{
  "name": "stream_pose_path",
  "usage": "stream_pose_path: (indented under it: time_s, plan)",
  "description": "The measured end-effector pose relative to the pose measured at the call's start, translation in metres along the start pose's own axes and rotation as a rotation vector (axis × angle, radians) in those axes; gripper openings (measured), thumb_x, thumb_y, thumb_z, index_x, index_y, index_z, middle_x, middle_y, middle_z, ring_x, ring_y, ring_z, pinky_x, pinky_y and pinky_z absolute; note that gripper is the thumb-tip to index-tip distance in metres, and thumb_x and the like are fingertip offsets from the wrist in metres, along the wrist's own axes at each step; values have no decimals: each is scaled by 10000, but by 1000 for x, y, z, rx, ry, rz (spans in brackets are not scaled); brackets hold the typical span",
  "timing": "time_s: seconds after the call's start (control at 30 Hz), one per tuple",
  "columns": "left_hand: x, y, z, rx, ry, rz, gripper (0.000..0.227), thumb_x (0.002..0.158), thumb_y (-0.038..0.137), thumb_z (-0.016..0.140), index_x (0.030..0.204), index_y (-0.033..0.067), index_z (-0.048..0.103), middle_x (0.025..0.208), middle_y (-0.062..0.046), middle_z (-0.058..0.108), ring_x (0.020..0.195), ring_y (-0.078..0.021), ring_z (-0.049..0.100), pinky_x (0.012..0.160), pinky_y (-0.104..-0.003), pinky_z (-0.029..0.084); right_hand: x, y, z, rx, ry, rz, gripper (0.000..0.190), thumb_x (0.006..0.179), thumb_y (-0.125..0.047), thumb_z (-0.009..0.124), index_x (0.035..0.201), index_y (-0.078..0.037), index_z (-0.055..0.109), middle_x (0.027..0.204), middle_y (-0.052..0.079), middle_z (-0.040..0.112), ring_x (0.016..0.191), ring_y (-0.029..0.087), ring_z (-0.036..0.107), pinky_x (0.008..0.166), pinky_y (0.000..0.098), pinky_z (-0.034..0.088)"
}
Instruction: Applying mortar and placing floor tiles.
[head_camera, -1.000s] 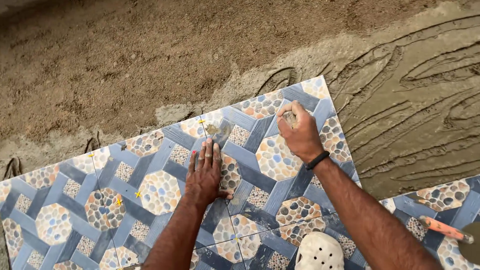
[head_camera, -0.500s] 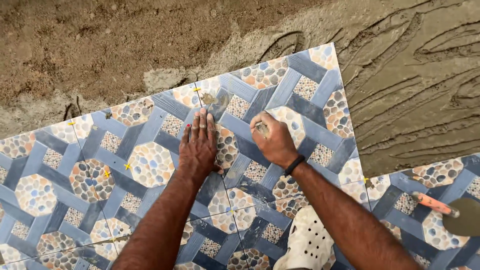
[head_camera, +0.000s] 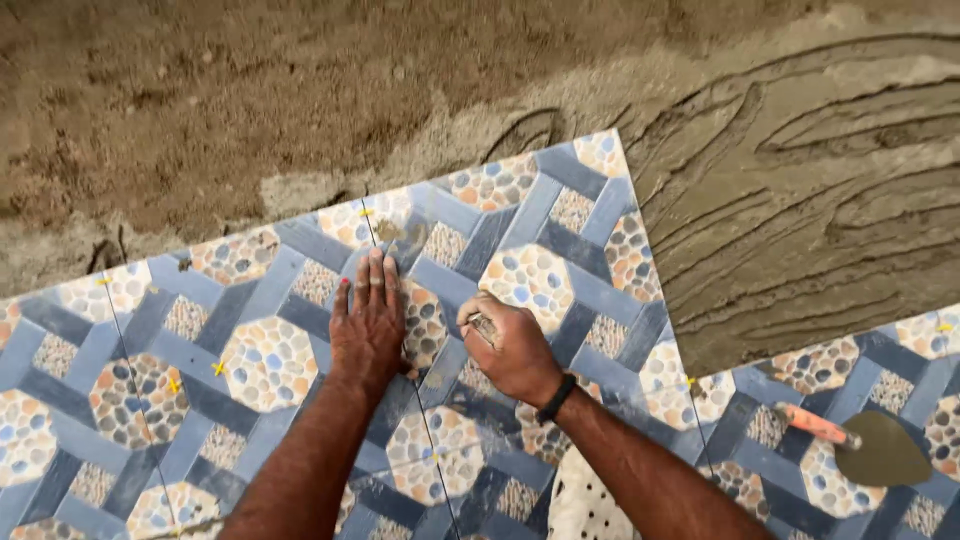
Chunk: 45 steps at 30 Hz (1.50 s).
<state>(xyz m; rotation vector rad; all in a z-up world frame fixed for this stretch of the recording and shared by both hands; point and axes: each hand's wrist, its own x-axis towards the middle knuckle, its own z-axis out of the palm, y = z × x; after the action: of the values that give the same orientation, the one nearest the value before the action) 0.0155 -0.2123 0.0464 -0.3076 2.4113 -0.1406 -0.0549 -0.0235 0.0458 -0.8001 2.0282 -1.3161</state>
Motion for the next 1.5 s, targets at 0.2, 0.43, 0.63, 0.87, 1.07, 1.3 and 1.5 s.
stream_pose_path:
  time_s: [0.2,0.43,0.63,0.87,1.07,1.3,1.5]
  plan:
    - [-2,-1,-13,53,-110,-31,1595,586,659,937,1608,-24,-81,1705,-236,-73,1578,-346,1,1266,-490,143,93,37,-44,-31,225,95,45,940,-109,627,982,-96,617,813,39,670,688,146,644,595,329,539]
    - [-4,2,-18,66,-162,-23,1562,633,662,921,1606,-28,-87,1700,-254,-89,1576,-361,-8,1263,-499,161,140,11,-18,112,153,-21,110,941,-135,616,1041,-91,606,769,84,631,643,154,611,578,358,516]
    - [-3,4,-25,89,-151,-17,1530,659,659,909,1607,-41,-67,1699,-268,-83,1575,-375,-4,1256,-502,185,115,1,-19,-26,397,-269,109,977,-135,618,1066,-72,602,823,88,664,738,190,654,678,400,533]
    - [-12,3,-25,93,-121,9,1505,651,636,912,1602,-33,-44,1699,-264,-53,1581,-372,32,1259,-487,224,62,39,-84,244,648,-42,64,975,-85,615,1013,-43,586,792,48,644,680,134,638,618,304,532]
    - [-10,3,-27,112,-111,23,1507,653,625,911,1620,21,-75,1680,-313,-24,1571,-403,74,1244,-461,277,-23,82,-70,20,837,211,48,921,-68,594,955,-41,615,721,53,652,628,116,655,596,305,519]
    - [-5,0,-28,123,-108,48,1538,638,679,884,1615,8,-95,1664,-345,-30,1560,-432,75,1252,-452,272,-79,51,-64,-60,751,52,29,921,-40,613,919,-32,641,868,69,672,793,139,666,722,292,538]
    - [-7,3,-35,67,-158,54,1561,622,681,901,1620,31,-108,1662,-350,-58,1563,-451,28,1244,-467,270,-88,62,-68,188,551,504,48,925,-86,635,949,-45,633,784,118,654,701,191,605,628,345,495]
